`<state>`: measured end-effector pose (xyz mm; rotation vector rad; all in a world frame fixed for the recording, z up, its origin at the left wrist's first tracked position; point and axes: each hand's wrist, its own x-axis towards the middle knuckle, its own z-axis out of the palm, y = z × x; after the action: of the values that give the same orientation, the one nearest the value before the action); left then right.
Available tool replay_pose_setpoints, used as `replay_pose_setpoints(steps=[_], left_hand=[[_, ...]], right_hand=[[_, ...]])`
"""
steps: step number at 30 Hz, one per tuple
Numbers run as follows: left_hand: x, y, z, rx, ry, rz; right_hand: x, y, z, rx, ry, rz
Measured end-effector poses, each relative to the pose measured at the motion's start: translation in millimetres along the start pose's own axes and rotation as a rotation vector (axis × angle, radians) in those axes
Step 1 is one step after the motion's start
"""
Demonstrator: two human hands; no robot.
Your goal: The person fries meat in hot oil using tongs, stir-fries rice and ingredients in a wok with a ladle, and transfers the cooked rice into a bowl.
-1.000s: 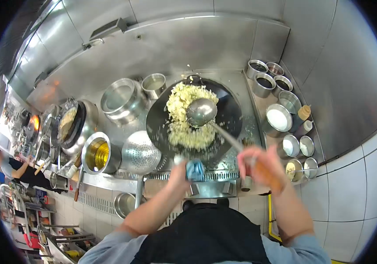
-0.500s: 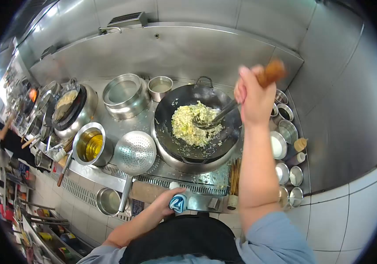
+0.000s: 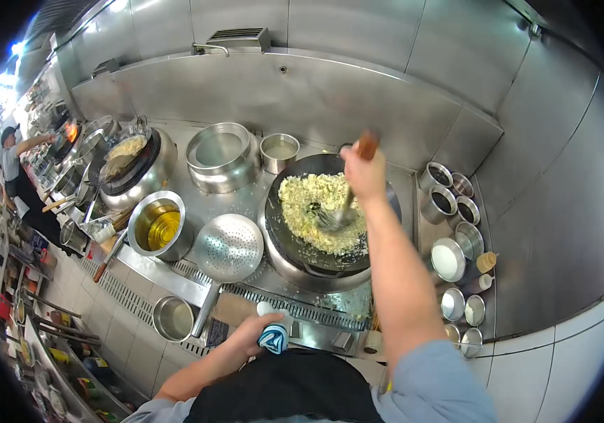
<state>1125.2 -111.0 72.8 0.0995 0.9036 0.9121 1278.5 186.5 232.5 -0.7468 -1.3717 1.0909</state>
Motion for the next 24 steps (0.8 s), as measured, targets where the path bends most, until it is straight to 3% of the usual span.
replay_pose_setpoints(steps=[3,6,8,10,12,14,16,18,20,22,24], left_hand=[[3.8,-16.9,-11.8,0.001,0.017,0.041],[15.2,-22.1,-20.2,-0.034,0.028,0.064],[13.1,-23.8,-24.7,-0.033,0.039,0.028],[11.4,-25.0,-25.5,0.031,0.039,0.052],[2.3,-18.5,-17.3,0.003,0.042,0.066],[3.0,-15.4,-16.1,-0.034,0.049,0.082],[5.2,-18.7,-22.9,-0.003,0.044,0.043],[2.8,-15.9,-21.1,0.014,0.028,0.078],[1.0,-19.7,-20.4,0.0,0.032,0.113],[2.7,-17.8,-20.2,-0.016,0.049,0.107],[10.0,-24.5,-28.7,0.014,0.073,0.061]], right_hand=[[-2.0,-37.0,4.8,0.075,0.054,-0.144],[-10.2,17.6,2.7,0.187,0.217,-0.241],[4.5,18.4,7.3,0.225,0.15,-0.146],[23.0,-31.6,14.0,0.023,0.0,0.073],[26.4,-35.4,10.8,0.025,-0.018,0.026],[20.2,-13.8,7.7,0.32,0.14,-0.276],[17.2,19.6,11.7,0.289,0.33,-0.133],[31.3,-2.1,-1.7,0.186,0.051,0.091],[27.6,-43.0,-6.0,0.205,-0.138,0.112],[-11.1,-70.3,1.5,0.229,-0.143,0.117],[-48.1,-62.0,11.0,0.205,0.055,0.164]])
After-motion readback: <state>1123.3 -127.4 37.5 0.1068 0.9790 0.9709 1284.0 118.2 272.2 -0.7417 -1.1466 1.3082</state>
